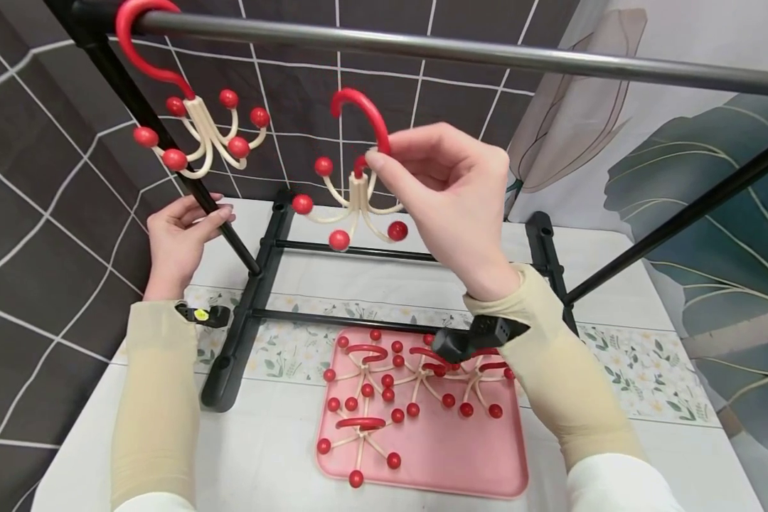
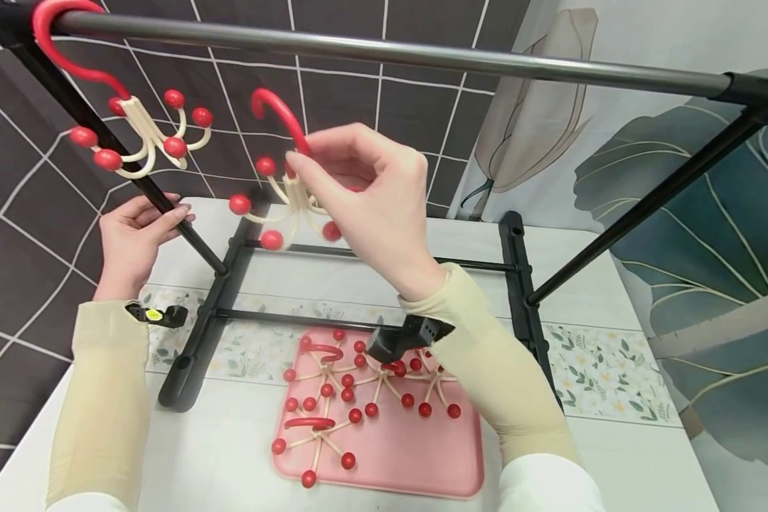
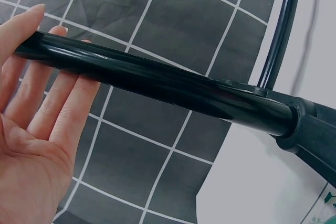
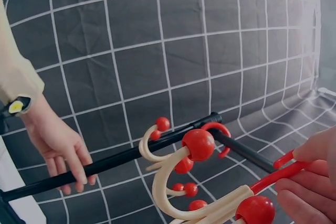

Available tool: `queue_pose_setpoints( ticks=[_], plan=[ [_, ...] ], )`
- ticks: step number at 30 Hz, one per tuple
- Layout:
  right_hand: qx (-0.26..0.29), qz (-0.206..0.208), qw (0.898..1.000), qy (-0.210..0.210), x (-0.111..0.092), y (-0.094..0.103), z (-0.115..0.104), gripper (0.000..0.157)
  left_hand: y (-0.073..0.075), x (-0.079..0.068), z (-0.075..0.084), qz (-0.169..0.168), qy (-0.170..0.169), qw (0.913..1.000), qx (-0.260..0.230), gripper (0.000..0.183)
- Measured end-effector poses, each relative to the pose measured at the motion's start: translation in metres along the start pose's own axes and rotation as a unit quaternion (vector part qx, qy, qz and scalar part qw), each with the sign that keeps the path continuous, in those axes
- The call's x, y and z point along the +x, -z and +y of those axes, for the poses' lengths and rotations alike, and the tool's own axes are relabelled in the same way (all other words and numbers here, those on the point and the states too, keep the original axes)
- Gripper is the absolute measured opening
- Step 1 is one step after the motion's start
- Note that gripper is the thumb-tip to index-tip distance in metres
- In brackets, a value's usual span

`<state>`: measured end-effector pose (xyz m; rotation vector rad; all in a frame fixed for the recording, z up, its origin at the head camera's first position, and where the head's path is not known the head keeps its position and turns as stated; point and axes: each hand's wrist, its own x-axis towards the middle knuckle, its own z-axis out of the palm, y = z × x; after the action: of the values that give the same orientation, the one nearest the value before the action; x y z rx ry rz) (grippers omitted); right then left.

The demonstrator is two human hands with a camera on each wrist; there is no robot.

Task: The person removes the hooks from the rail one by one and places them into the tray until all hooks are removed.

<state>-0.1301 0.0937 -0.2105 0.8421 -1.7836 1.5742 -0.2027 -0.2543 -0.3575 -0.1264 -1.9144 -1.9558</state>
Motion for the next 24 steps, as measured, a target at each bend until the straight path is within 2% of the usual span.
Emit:
queue_pose_setpoints(
  ticks=[10, 17, 24],
  plan=[
    [-0.008, -0.024, 0.997, -0.066, -0.033, 0.021, 0.004, 0.017, 0.002, 0.0, -0.001, 0.001, 0.0, 1.0, -0.004, 0.029],
    [0.007, -0.024, 0.99, -0.14, -0.056, 0.028, 0.003, 0.016, 0.003, -0.002, -0.001, 0.002, 0.005, 1.0, 0.007, 0.029],
    [0.002, -0.052, 0.986, -0.159, -0.071, 0.042, 0.002, 0.017, 0.002, 0.0, -0.001, 0.002, 0.004, 1.0, -0.004, 0.029]
  ],
)
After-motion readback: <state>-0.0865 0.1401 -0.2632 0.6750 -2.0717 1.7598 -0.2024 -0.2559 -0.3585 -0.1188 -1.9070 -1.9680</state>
